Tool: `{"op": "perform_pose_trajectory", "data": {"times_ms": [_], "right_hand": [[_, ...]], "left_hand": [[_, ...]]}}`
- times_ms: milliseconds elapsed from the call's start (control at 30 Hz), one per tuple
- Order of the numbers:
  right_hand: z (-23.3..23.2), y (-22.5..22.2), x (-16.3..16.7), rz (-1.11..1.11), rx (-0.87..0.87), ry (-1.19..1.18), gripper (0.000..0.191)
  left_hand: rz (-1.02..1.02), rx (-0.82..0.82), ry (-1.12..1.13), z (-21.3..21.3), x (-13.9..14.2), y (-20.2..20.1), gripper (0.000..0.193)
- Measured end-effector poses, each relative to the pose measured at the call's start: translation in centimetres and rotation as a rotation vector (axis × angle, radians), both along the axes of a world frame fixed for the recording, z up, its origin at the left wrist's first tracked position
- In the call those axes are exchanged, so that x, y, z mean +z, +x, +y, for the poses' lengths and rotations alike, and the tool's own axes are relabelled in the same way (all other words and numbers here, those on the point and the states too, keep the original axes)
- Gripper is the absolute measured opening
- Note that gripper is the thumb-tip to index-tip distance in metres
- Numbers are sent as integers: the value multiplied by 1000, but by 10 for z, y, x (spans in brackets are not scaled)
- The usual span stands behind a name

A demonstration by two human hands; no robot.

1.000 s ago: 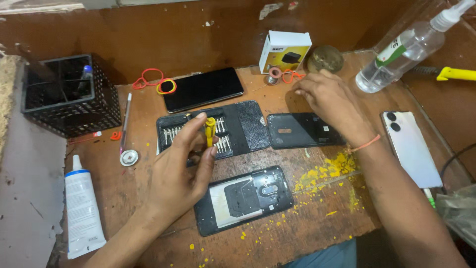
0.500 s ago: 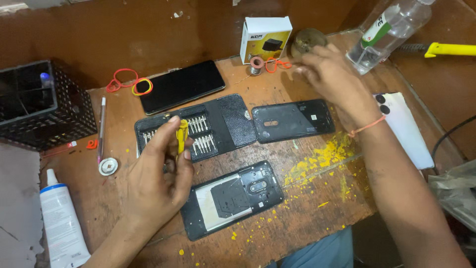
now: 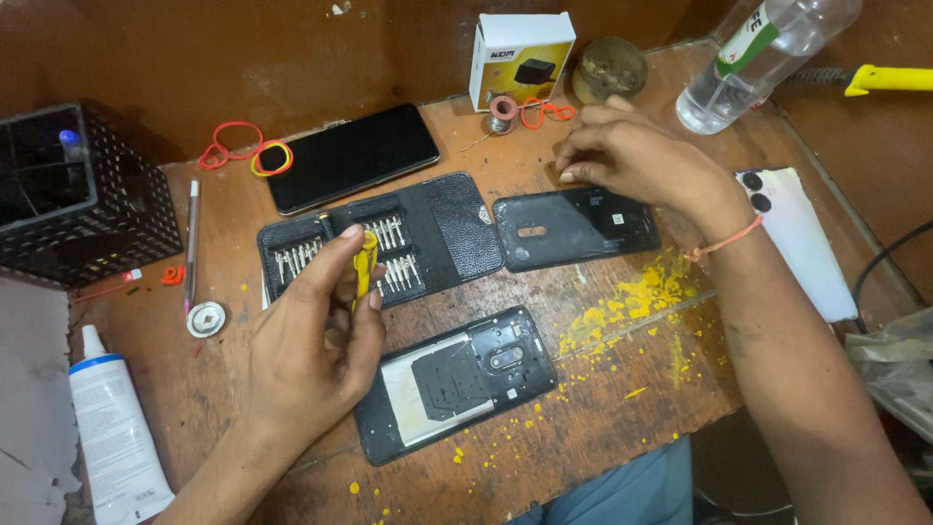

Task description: The person uses a yellow screwdriver to remove screws from the back of a disassembled smartphone. They then use a metal spudger to scrape residue from the phone's back cover. The person handles the phone body and back cover throughout the process.

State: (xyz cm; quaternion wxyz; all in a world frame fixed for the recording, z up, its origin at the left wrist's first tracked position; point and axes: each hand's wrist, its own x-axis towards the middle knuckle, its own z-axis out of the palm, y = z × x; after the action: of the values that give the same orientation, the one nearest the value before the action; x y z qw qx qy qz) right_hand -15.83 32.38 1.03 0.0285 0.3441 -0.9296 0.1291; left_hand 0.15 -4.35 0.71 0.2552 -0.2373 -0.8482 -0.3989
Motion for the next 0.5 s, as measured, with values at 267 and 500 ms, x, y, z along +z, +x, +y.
{"op": "perform_pose_trajectory", "data": {"times_ms": [267,500], "right_hand": [[-7,4,5,-28,44,-7,18],[-9,2,0,-6,70,37,13]], "left_hand": [[19,-27,42,3,1,-1,54],[-19,-11,55,0,-1,-2,54]]}}
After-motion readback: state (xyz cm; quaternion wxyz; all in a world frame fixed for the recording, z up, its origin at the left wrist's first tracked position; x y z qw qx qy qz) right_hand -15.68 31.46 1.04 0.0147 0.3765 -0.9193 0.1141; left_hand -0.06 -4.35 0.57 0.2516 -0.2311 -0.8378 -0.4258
